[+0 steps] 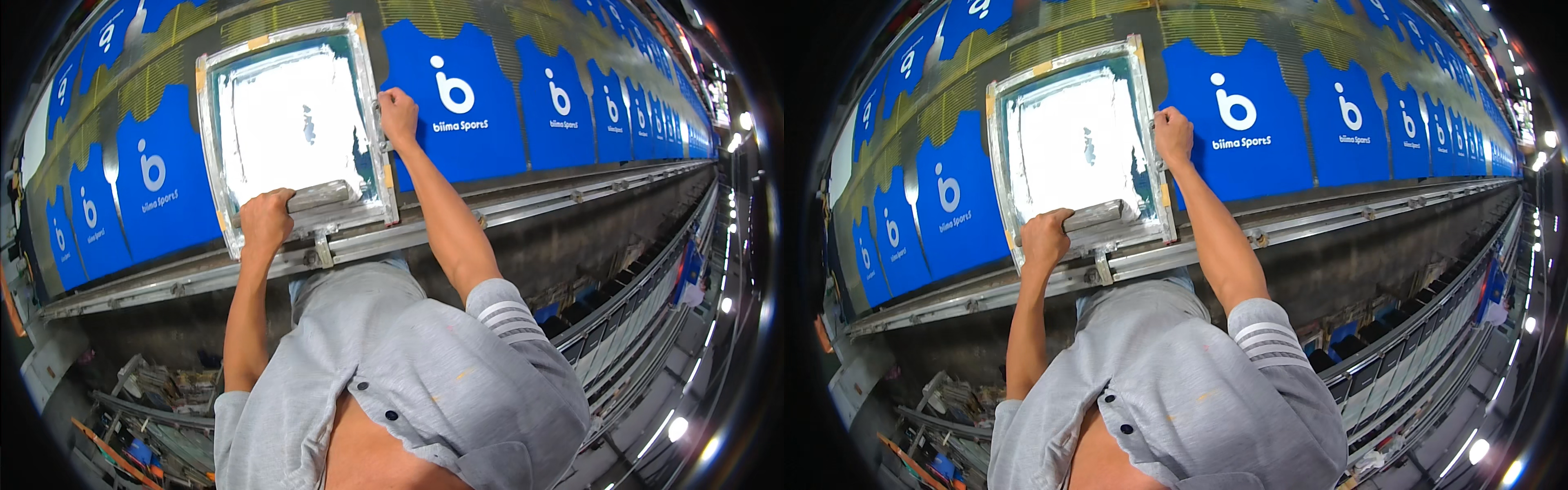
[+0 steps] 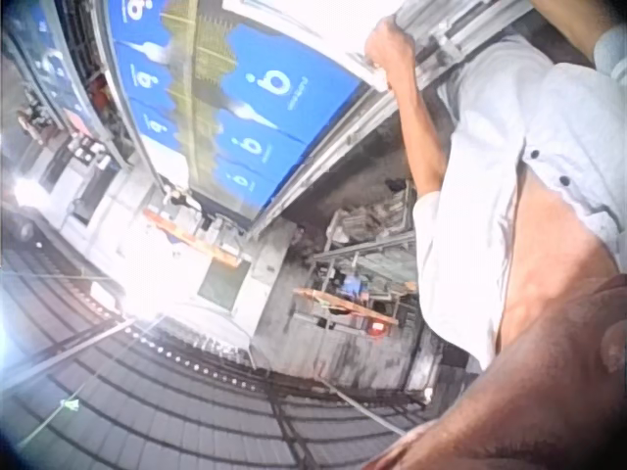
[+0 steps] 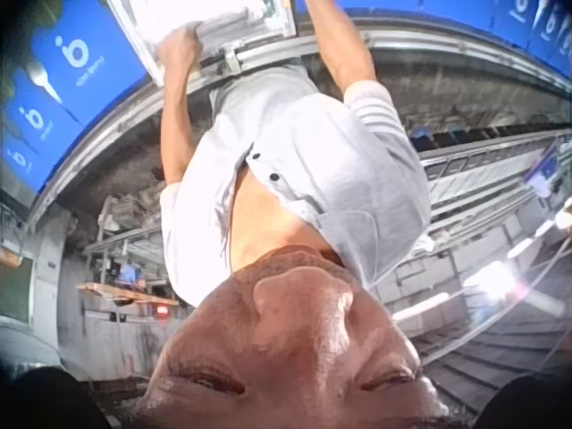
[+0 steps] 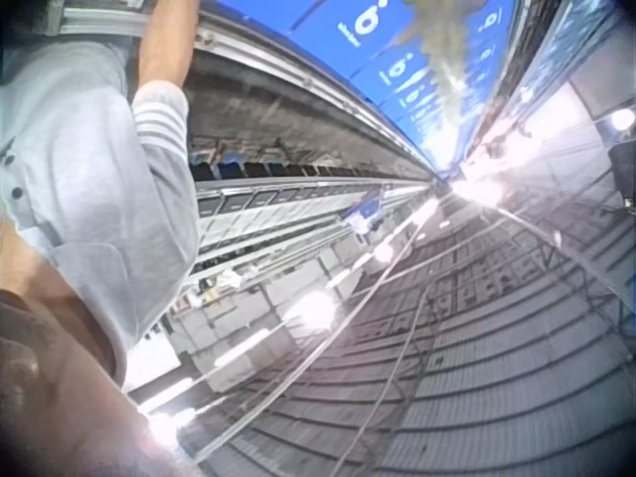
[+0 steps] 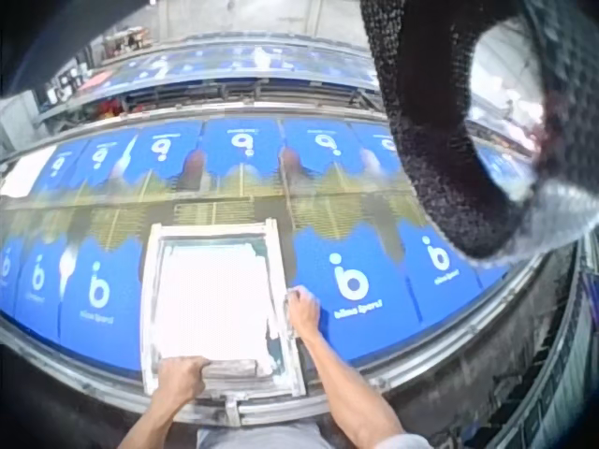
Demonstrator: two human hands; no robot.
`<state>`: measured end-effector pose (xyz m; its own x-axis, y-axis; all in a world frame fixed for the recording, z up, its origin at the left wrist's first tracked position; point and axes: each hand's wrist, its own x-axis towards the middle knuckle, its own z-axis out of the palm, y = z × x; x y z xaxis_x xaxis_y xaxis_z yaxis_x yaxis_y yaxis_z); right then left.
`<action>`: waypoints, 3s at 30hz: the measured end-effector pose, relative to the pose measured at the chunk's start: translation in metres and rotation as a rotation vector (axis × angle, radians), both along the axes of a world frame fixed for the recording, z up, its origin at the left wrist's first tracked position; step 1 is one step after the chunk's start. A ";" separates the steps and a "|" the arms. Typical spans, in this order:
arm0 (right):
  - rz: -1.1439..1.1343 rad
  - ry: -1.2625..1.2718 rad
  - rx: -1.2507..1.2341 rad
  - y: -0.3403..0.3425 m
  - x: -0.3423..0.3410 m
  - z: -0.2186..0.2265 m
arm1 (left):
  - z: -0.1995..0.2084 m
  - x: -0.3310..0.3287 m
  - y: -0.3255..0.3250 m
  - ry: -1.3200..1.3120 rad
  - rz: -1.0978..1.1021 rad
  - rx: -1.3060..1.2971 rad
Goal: The person uses a squeegee to spread white ink across a screen printing frame mounted on a rail. They repeatedly pull the squeegee downward to coat the mesh and then lift it to reset for the next stroke.
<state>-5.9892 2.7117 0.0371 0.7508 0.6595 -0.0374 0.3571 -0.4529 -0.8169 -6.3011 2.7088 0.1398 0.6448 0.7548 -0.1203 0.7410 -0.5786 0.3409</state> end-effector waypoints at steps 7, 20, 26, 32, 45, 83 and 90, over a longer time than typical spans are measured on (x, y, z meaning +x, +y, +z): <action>0.144 -0.509 -0.076 -0.012 -0.007 0.029 | 0.011 -0.003 -0.004 0.113 0.033 -0.173; 1.002 -0.497 -0.418 0.186 -0.013 0.098 | -0.002 0.082 0.270 0.137 0.029 -0.010; 0.969 -0.528 -0.355 0.208 -0.002 0.087 | -0.003 0.090 0.302 0.155 -0.033 -0.026; 0.985 -0.522 -0.250 0.143 -0.033 0.081 | -0.019 0.054 0.235 0.088 -0.030 0.006; 1.067 -0.419 -0.297 -0.060 -0.122 0.095 | -0.009 -0.037 0.031 -0.040 -0.032 -0.162; 0.927 -0.176 -0.191 -0.048 -0.091 0.109 | 0.006 -0.005 0.026 0.058 -0.116 0.056; 0.078 -0.029 -0.228 -0.019 0.008 0.042 | 0.006 0.006 0.012 0.109 -0.069 -0.241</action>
